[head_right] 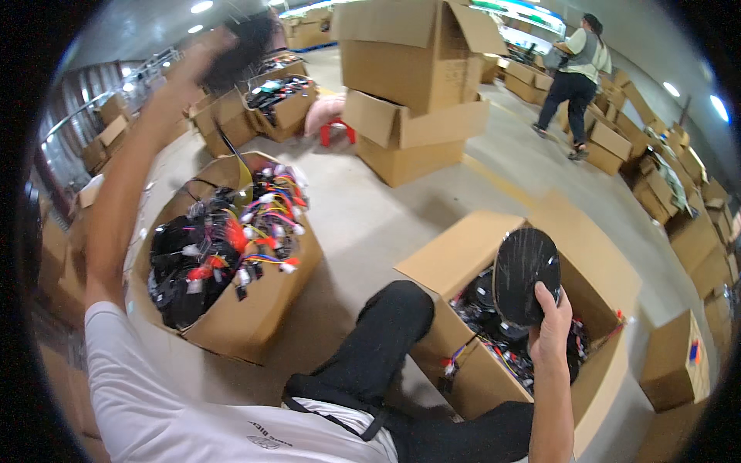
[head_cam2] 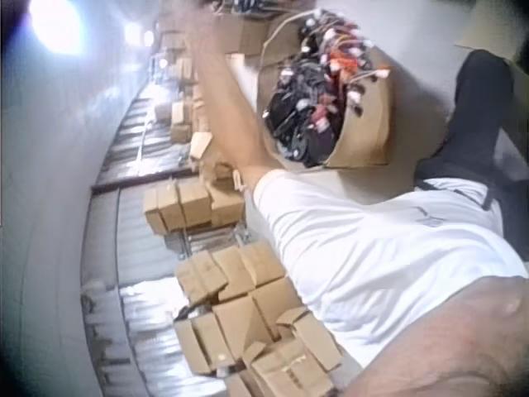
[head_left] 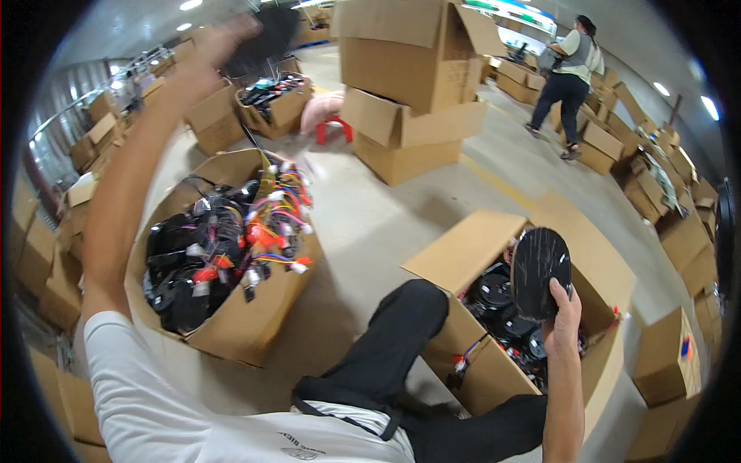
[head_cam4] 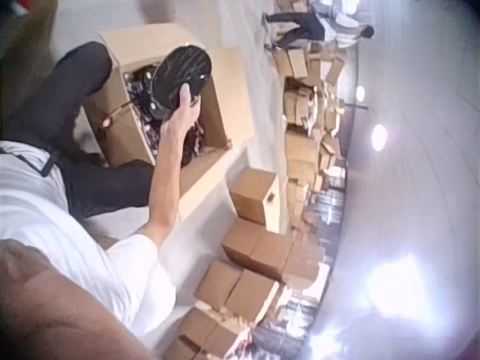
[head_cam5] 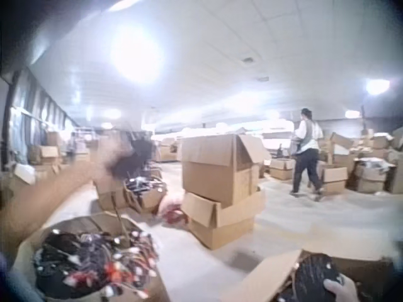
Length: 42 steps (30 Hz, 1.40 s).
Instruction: The person packs electronic circular components into cardboard boxes by hand.
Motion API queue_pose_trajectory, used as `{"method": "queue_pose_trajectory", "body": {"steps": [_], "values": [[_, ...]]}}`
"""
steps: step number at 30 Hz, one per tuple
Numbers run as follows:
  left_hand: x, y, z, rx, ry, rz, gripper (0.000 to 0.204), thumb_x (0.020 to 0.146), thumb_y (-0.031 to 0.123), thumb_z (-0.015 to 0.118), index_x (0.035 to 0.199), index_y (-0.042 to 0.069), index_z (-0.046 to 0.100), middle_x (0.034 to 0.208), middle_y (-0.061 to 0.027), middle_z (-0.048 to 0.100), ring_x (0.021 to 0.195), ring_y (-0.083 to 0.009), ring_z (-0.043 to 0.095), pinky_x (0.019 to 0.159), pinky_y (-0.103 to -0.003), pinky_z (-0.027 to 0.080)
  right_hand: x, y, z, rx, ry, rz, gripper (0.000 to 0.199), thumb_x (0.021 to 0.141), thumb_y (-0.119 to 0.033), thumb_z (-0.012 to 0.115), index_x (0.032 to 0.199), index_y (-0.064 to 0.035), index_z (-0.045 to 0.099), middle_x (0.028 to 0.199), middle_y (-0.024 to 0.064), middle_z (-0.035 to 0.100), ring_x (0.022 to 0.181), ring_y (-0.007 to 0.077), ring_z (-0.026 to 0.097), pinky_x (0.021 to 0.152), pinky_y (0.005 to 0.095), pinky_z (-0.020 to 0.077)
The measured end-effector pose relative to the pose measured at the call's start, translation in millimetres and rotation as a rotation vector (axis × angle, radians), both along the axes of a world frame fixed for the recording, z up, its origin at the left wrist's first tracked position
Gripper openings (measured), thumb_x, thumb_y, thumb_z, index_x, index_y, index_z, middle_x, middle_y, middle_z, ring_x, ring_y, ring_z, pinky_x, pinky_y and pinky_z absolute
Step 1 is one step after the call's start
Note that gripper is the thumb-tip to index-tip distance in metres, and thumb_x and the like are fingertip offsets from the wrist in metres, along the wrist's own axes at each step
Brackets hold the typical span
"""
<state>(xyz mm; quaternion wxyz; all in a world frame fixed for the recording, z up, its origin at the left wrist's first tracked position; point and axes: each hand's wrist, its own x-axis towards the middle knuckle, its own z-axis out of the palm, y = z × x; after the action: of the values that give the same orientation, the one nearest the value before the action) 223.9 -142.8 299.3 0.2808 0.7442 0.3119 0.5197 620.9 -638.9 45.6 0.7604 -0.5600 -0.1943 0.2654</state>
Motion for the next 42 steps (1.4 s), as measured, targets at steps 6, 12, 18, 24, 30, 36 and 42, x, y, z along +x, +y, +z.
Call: {"method": "queue_pose_trajectory", "body": {"steps": [6, 12, 18, 24, 30, 36, 42], "values": [[57, -136, -118, -0.908, -0.185, -0.371, 0.03, 0.096, 0.027, 0.066, 0.106, -0.002, 0.069, 0.099, -0.0157, 0.075, 0.085, -0.0256, 0.074, 0.082, -0.042, 0.061, -27, 21, 39, 0.055, -0.453, 0.009, 0.043, 0.093, -0.01, 0.069, 0.13, 0.0061, 0.055, 0.119, 0.0111, 0.066, 0.104, 0.0166, 0.064, 0.095, 0.0308, 0.0503], [129, -233, -197, -1.518, -0.071, -0.834, 0.087, 0.094, 0.076, 0.039, 0.128, 0.0, 0.063, 0.118, -0.0194, 0.071, 0.104, -0.0308, 0.071, 0.097, -0.049, 0.055, -76, 58, 71, 0.2, -1.64, -0.114, 0.047, 0.073, 0.009, 0.069, 0.119, -0.0018, 0.065, 0.126, 0.0184, 0.062, 0.119, 0.0368, 0.06, 0.104, 0.0442, 0.047], [133, -320, -259, -1.268, -0.413, -1.235, 0.051, 0.092, 0.03, 0.073, 0.134, 0.005, 0.058, 0.124, -0.0099, 0.069, 0.11, -0.0166, 0.067, 0.099, -0.036, 0.054, -86, 2, 5, -0.124, -1.651, 0.244, 0.052, 0.067, 0.012, 0.053, 0.115, -0.0016, 0.066, 0.137, 0.0211, 0.057, 0.136, 0.0447, 0.046, 0.116, 0.0625, 0.0284], [154, -372, -316, -1.261, -0.287, -1.082, 0.057, 0.087, 0.018, 0.073, 0.134, -0.006, 0.053, 0.118, -0.0107, 0.066, 0.106, -0.0147, 0.063, 0.097, -0.032, 0.05, -104, -66, -59, 0.082, -0.405, -0.016, 0.053, 0.099, -0.019, 0.053, 0.148, -0.0013, 0.042, 0.151, 0.0186, 0.043, 0.144, 0.0305, 0.038, 0.118, 0.0454, 0.0298], [159, -402, -325, -0.888, -0.046, -0.99, 0.078, 0.083, 0.021, 0.077, 0.146, -0.007, 0.039, 0.136, -0.019, 0.054, 0.122, -0.0211, 0.054, 0.107, -0.034, 0.043, -151, -58, -99, -0.013, 0.214, -0.207, 0.044, 0.102, -0.022, 0.057, 0.141, -0.0041, 0.046, 0.131, 0.0103, 0.059, 0.117, 0.0245, 0.06, 0.1, 0.0397, 0.0498], [165, -426, -334, -0.985, -0.282, -1.039, 0.065, 0.1, 0.03, 0.064, 0.148, -0.005, 0.038, 0.141, -0.0142, 0.051, 0.132, -0.0198, 0.047, 0.112, -0.033, 0.036, -169, -56, -89, 0.261, 0.098, -0.4, 0.071, 0.086, -0.008, 0.059, 0.152, -0.0004, 0.033, 0.139, 0.0143, 0.051, 0.124, 0.0253, 0.054, 0.108, 0.0389, 0.0437], [135, -423, -342, -1.297, -0.128, -1.021, 0.075, 0.086, 0.021, 0.073, 0.149, -0.002, 0.039, 0.138, -0.0108, 0.055, 0.126, -0.019, 0.053, 0.111, -0.035, 0.039, -180, -70, -106, 0.053, -0.097, -0.2, 0.083, 0.083, -0.019, 0.062, 0.154, 0.0052, 0.028, 0.145, 0.0184, 0.047, 0.133, 0.0261, 0.048, 0.115, 0.0377, 0.0334]]}}
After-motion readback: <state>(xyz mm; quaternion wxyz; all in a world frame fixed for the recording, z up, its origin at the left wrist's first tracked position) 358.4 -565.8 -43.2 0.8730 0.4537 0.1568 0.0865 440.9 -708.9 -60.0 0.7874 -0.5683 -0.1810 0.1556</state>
